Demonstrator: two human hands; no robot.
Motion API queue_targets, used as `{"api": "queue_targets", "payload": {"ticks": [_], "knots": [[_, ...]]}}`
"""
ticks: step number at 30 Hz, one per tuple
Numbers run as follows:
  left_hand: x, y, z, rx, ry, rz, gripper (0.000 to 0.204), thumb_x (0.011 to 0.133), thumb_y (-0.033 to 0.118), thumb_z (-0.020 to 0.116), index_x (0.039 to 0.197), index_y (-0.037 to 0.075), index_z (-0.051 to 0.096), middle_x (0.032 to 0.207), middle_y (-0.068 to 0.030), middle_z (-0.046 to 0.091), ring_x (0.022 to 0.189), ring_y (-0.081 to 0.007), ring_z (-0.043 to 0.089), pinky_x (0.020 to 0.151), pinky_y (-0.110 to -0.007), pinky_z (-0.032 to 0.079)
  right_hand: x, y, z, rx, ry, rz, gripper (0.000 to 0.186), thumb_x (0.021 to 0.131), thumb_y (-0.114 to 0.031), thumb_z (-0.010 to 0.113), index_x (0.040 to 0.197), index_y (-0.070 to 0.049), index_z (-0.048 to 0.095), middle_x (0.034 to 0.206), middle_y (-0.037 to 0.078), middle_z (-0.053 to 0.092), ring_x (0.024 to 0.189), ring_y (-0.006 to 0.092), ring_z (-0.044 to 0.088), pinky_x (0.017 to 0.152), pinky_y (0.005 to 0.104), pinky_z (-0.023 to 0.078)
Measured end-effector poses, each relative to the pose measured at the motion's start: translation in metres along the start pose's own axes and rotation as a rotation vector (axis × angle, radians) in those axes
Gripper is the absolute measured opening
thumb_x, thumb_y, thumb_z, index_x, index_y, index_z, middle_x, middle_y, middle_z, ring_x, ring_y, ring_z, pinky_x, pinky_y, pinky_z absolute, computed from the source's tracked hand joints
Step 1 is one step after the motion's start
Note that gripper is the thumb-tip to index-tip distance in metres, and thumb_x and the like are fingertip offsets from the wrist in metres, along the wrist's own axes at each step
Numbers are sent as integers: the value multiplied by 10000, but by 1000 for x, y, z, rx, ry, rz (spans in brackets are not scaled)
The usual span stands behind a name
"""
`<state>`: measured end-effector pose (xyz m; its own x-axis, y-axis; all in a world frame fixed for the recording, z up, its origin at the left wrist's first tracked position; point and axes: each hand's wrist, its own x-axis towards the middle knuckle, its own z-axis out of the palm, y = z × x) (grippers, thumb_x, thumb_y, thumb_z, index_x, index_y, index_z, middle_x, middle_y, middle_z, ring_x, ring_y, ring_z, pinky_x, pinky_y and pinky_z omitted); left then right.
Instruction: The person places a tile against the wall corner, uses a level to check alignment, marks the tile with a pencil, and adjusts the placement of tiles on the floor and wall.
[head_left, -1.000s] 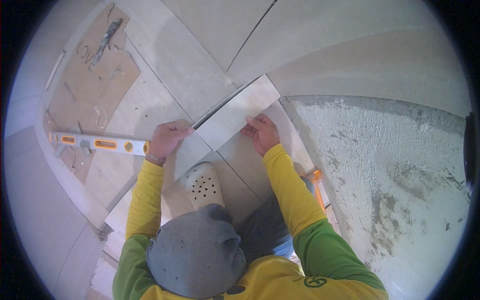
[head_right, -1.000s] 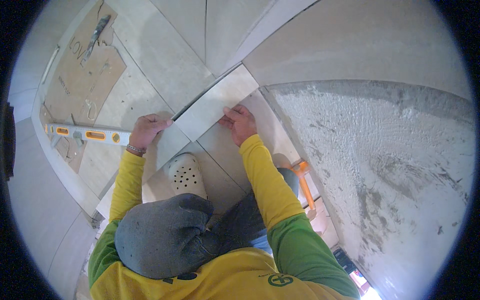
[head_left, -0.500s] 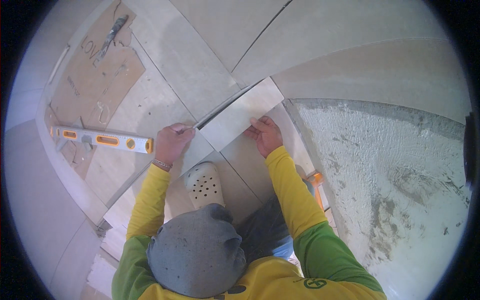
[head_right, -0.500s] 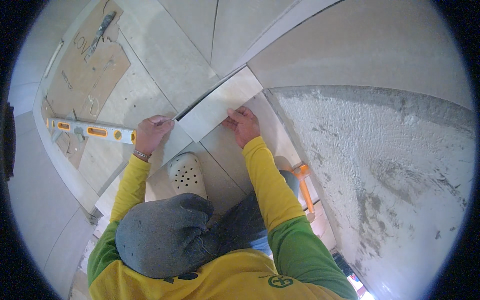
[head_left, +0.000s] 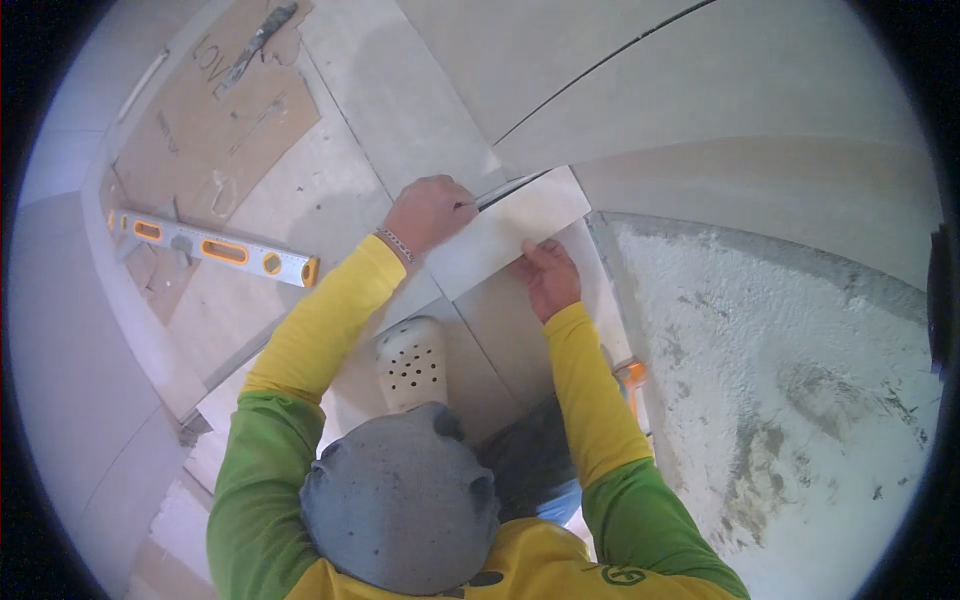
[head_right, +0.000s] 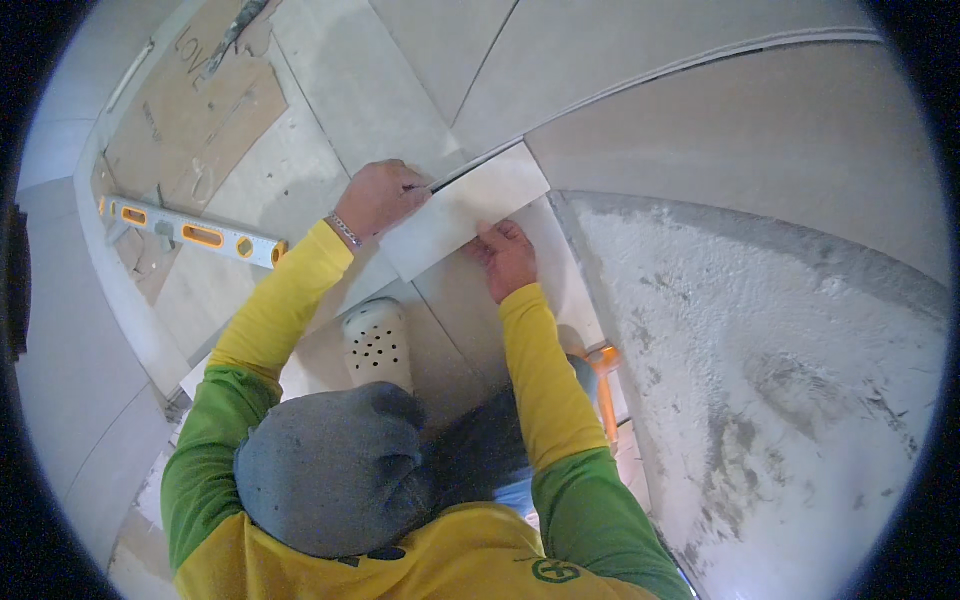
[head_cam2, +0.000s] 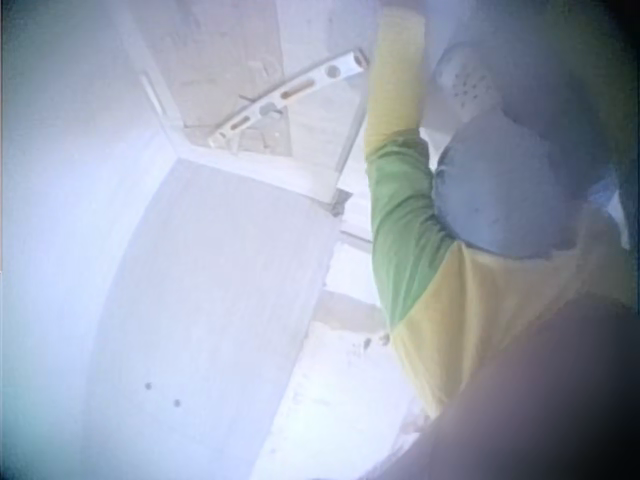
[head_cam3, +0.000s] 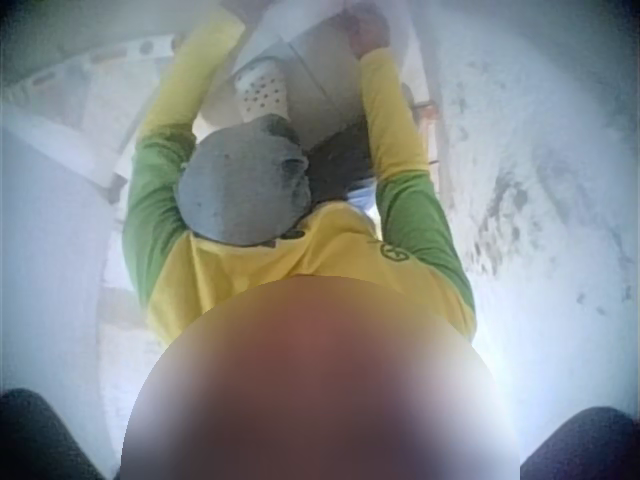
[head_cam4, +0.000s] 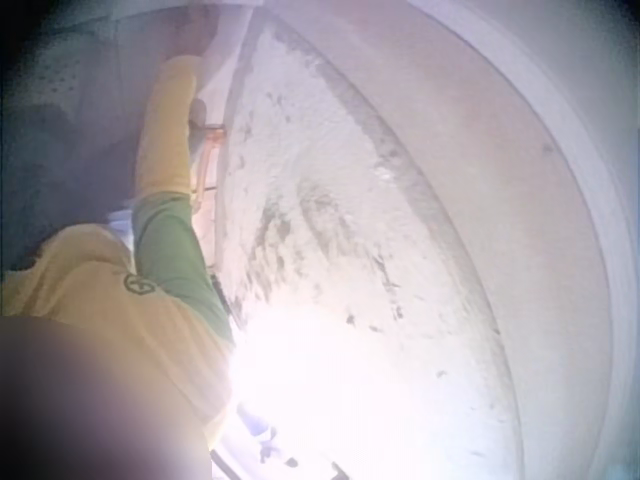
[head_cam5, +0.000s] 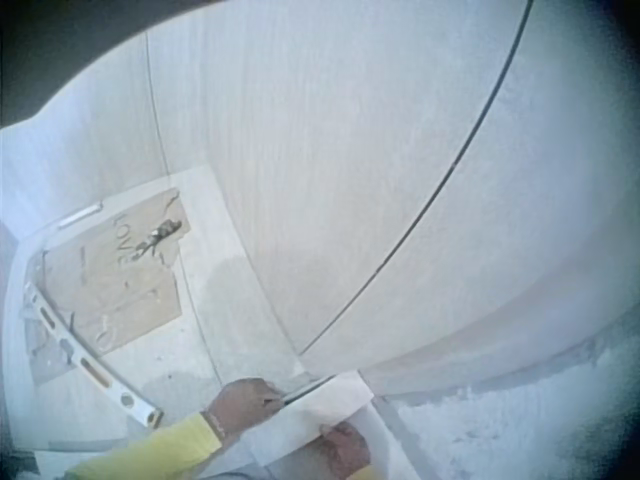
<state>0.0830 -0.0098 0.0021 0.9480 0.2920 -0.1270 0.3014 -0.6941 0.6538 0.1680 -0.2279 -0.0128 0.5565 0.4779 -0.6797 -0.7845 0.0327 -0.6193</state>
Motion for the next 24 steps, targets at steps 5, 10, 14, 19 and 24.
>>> {"api": "queue_targets", "payload": {"ticks": [5, 10, 14, 19, 24], "knots": [[7, -2, 4, -1, -3, 26, 232, 771, 279, 621, 835, 70, 697, 802, -164, 648, 729, -353, 624, 680, -429, 510, 3, 2, -10, 5, -23, 14, 128, 856, -84, 663, 860, -74, 535, 847, 64, 638, 779, 202, 641, 741, 358, 537], [4, 6, 11, 35, 81, 43, 203, 743, 253, 616, 707, 54, 637, 742, -148, 620, 687, -341, 617, 647, -436, 506, 4, 5, -11, 27, -21, -3, 141, 855, -93, 668, 867, -85, 528, 835, 57, 633, 771, 200, 642, 735, 357, 535], [0, 8, 15, 53, 182, 70, 176, 738, 233, 617, 676, 69, 630, 711, -129, 587, 668, -321, 610, 624, -438, 500, 4, 5, -9, 20, -14, 13, 172, 847, -98, 684, 889, -87, 518, 821, 52, 623, 763, 198, 637, 736, 364, 533], [-4, 16, 16, 83, 192, 59, 152, 747, 206, 615, 687, 68, 632, 706, -122, 579, 665, -308, 608, 610, -435, 500, 4, 5, -13, 27, -15, 3, 189, 837, -96, 697, 879, -89, 513, 819, 52, 621, 766, 199, 637, 734, 362, 533], [-5, 15, 17, 50, 258, 57, 140, 754, 194, 625, 695, 68, 634, 707, -114, 582, 667, -307, 608, 609, -430, 501, 7, 5, -12, 55, -29, 13, 180, 838, -97, 696, 866, -84, 520, 814, 57, 621, 758, 205, 633, 739, 365, 542]]}}
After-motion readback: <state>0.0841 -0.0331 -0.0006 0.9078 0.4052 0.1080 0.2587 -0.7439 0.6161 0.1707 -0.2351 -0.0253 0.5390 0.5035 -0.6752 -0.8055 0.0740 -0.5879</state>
